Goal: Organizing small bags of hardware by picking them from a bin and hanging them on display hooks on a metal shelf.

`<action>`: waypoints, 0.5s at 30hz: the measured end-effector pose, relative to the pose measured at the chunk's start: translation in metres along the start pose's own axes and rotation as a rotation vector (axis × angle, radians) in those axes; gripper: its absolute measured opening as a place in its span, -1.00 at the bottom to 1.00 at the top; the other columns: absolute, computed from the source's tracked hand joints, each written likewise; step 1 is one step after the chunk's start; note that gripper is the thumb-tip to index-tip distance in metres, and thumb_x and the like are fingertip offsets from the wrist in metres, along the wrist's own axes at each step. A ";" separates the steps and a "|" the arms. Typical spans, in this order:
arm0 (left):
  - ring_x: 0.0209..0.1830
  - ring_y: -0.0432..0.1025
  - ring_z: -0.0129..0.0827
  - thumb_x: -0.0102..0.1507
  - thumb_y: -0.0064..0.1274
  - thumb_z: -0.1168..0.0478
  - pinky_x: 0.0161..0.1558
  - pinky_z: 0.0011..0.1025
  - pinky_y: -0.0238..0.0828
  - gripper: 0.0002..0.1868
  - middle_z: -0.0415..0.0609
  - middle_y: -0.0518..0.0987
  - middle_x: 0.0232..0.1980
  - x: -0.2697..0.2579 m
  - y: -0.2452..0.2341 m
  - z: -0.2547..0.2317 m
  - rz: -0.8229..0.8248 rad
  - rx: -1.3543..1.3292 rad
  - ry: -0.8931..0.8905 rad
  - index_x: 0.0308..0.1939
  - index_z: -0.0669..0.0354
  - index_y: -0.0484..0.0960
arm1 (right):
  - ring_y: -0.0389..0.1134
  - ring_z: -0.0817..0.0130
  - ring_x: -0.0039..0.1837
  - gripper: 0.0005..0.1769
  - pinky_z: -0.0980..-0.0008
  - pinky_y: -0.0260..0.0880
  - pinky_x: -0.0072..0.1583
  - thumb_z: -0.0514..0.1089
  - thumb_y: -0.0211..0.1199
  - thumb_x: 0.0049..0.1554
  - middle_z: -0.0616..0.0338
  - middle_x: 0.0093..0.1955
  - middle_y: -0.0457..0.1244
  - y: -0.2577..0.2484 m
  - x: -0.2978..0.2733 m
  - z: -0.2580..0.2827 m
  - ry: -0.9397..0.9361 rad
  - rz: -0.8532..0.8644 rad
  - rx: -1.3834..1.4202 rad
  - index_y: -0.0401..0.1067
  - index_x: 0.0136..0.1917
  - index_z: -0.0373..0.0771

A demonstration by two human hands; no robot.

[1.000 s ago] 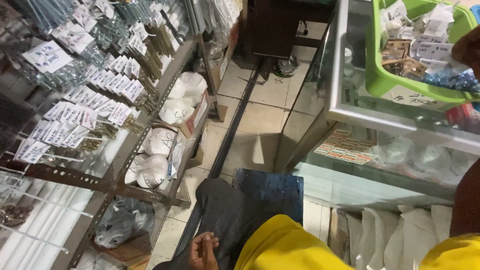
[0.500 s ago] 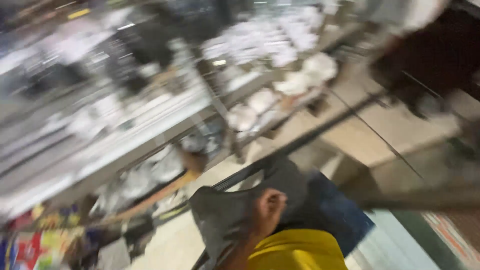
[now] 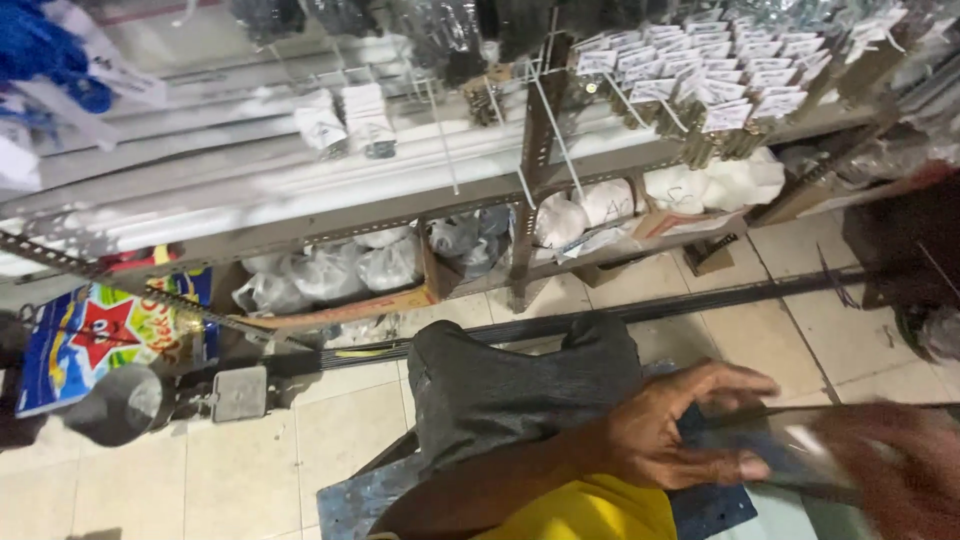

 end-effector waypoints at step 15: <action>-0.26 0.59 -0.31 0.38 0.08 0.16 -0.34 -0.33 0.66 -0.85 0.00 0.68 -0.15 -0.052 -0.129 -0.009 -1.012 0.034 0.087 -0.20 0.14 0.58 | 0.45 0.51 -0.23 -0.72 0.53 0.56 -0.19 -0.10 0.11 0.29 0.21 -0.24 0.41 0.111 0.099 0.128 -0.225 -0.006 0.496 0.49 0.19 -0.24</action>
Point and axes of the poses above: each hand's wrist, its own x-axis towards the middle knuckle, its own y-axis out of the palm, z = x × y, the point moved 7 cm from there along x, towards the middle knuckle
